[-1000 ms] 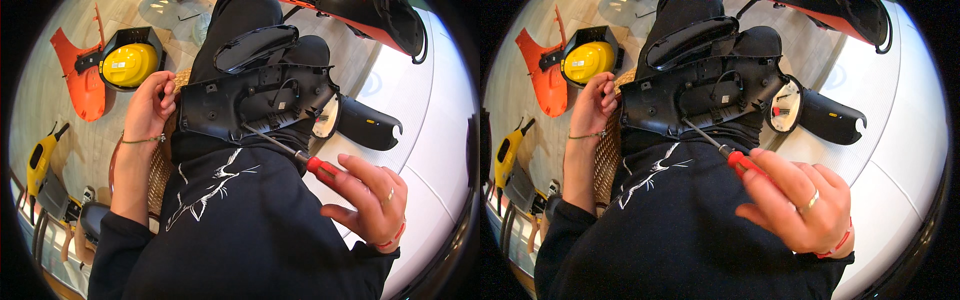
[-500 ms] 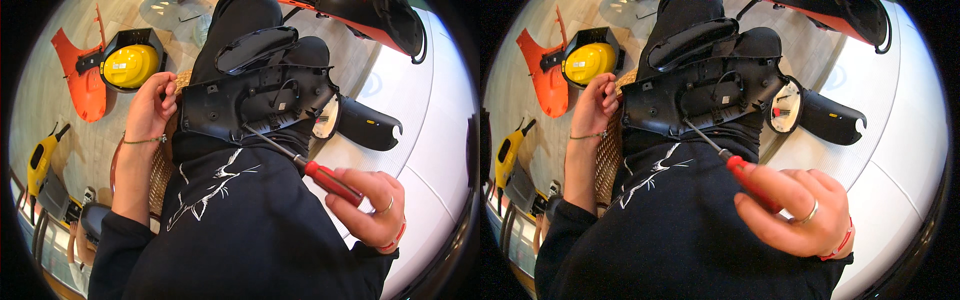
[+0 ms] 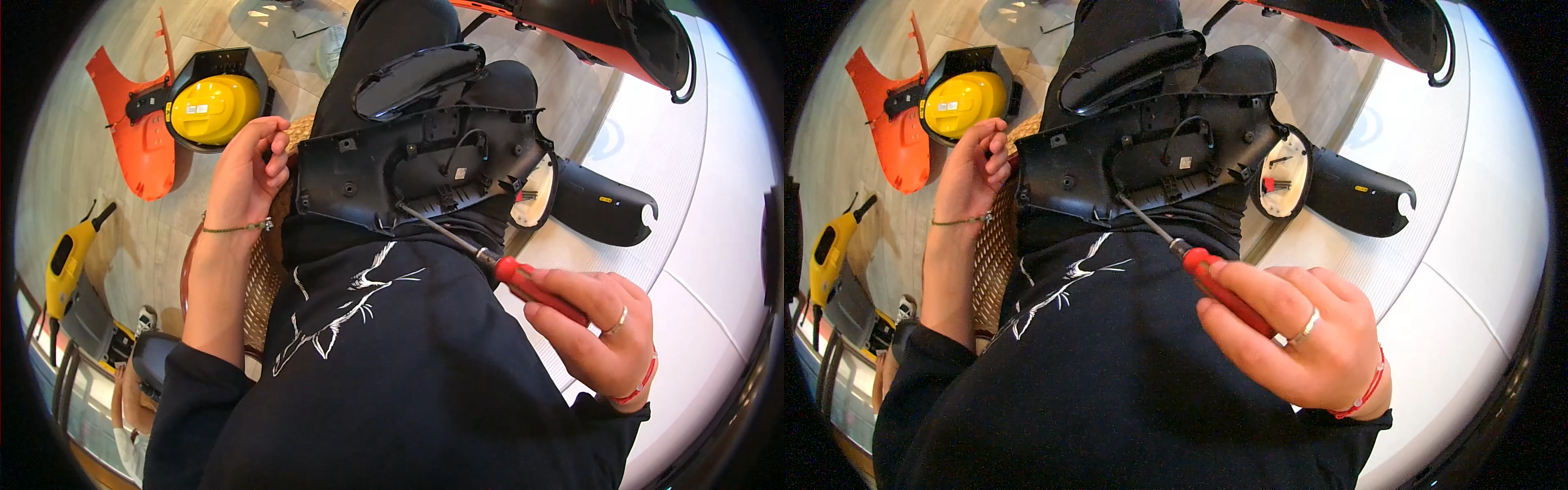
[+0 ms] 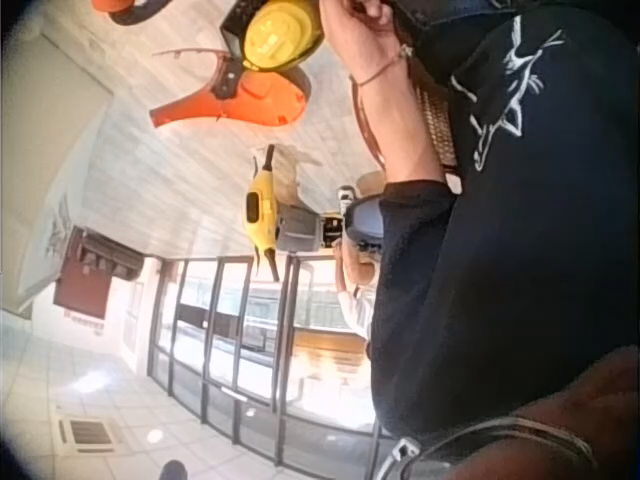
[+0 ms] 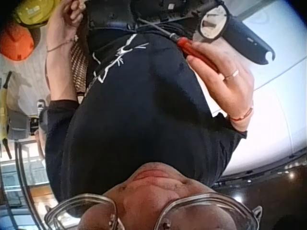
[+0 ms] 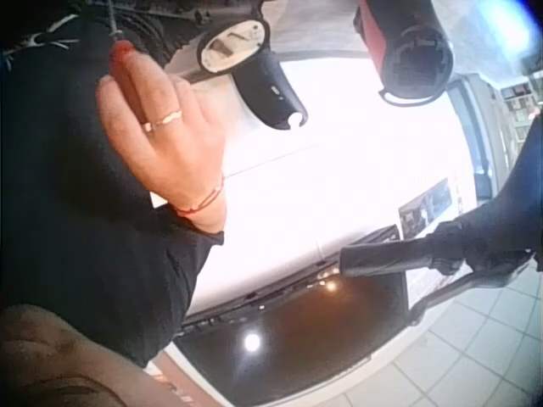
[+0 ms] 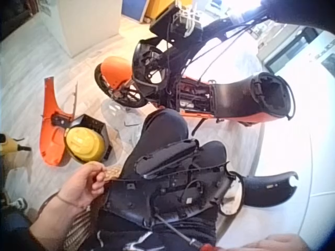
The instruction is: Dismantle and inspect the instrument cluster and surrounding panel of a motorcycle using a screwdriver.
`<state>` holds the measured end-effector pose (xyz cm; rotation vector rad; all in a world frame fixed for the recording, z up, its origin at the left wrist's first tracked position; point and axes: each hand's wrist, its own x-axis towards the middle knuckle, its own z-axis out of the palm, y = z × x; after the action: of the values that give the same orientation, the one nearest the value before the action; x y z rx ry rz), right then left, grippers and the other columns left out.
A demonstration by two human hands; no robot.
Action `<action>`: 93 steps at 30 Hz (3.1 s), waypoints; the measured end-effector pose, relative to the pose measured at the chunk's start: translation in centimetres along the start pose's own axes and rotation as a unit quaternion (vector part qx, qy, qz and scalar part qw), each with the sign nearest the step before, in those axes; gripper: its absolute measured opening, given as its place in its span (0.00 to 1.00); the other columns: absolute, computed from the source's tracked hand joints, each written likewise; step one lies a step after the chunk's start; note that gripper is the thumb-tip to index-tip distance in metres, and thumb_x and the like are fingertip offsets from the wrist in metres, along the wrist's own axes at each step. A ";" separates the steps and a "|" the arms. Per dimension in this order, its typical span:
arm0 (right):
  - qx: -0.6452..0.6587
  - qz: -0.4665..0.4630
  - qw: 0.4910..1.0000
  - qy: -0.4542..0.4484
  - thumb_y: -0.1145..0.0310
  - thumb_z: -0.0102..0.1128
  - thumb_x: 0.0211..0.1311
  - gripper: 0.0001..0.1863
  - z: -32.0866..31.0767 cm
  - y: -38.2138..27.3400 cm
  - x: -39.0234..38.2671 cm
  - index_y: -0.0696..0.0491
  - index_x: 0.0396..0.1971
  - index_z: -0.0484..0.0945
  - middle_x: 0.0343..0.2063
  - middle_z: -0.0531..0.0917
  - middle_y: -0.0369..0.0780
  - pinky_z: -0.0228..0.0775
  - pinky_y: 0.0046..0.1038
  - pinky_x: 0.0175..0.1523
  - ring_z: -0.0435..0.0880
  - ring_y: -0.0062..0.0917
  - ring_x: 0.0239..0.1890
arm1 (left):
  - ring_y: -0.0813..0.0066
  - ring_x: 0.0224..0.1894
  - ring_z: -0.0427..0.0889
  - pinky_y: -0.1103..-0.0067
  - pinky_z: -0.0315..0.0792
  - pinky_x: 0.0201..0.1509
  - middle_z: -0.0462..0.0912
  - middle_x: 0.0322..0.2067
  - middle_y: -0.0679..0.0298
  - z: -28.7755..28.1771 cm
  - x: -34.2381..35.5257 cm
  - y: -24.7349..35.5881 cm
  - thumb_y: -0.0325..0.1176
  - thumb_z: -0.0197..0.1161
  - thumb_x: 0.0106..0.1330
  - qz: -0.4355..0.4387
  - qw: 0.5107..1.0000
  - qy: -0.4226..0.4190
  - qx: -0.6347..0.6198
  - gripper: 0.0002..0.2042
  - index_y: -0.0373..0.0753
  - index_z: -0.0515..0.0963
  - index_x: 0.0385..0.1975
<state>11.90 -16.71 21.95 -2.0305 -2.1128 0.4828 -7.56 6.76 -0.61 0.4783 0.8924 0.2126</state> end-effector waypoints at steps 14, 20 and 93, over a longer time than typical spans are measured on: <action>0.004 0.013 0.999 0.032 0.71 0.70 0.39 0.15 0.4 0.2 0.3 0.53 0.32 0.80 0.35 0.82 0.41 0.63 0.20 0.22 0.78 0.22 0.20 | 0.63 0.57 0.75 0.77 0.72 0.62 0.72 0.55 0.45 -0.1 0.7 -0.3 0.21 0.46 0.67 0.068 0.997 0.005 -0.025 0.14 0.21 0.68 0.50; -0.027 0.068 0.997 0.015 0.61 0.75 0.40 0.21 0.1 -0.1 0.3 0.55 0.34 0.79 0.28 0.81 0.39 0.63 0.21 0.22 0.77 0.22 0.19 | 0.63 0.57 0.75 0.78 0.74 0.60 0.72 0.55 0.46 -0.2 0.8 -0.1 0.20 0.48 0.67 0.070 0.996 0.016 -0.049 0.12 0.23 0.69 0.49; 0.428 0.253 0.718 0.487 0.69 0.56 0.60 0.13 8.0 8.2 -12.1 0.56 0.42 0.69 0.36 0.81 0.52 0.78 0.21 0.27 0.83 0.29 0.33 | 0.81 0.36 0.81 0.87 0.77 0.40 0.80 0.35 0.63 11.0 -0.5 -5.6 0.28 0.58 0.68 -0.122 0.961 -0.199 0.146 0.07 0.33 0.75 0.42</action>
<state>17.56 -29.48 12.80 -1.6103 -0.5114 0.2482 0.71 -1.77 2.90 0.6519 0.5795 -0.2404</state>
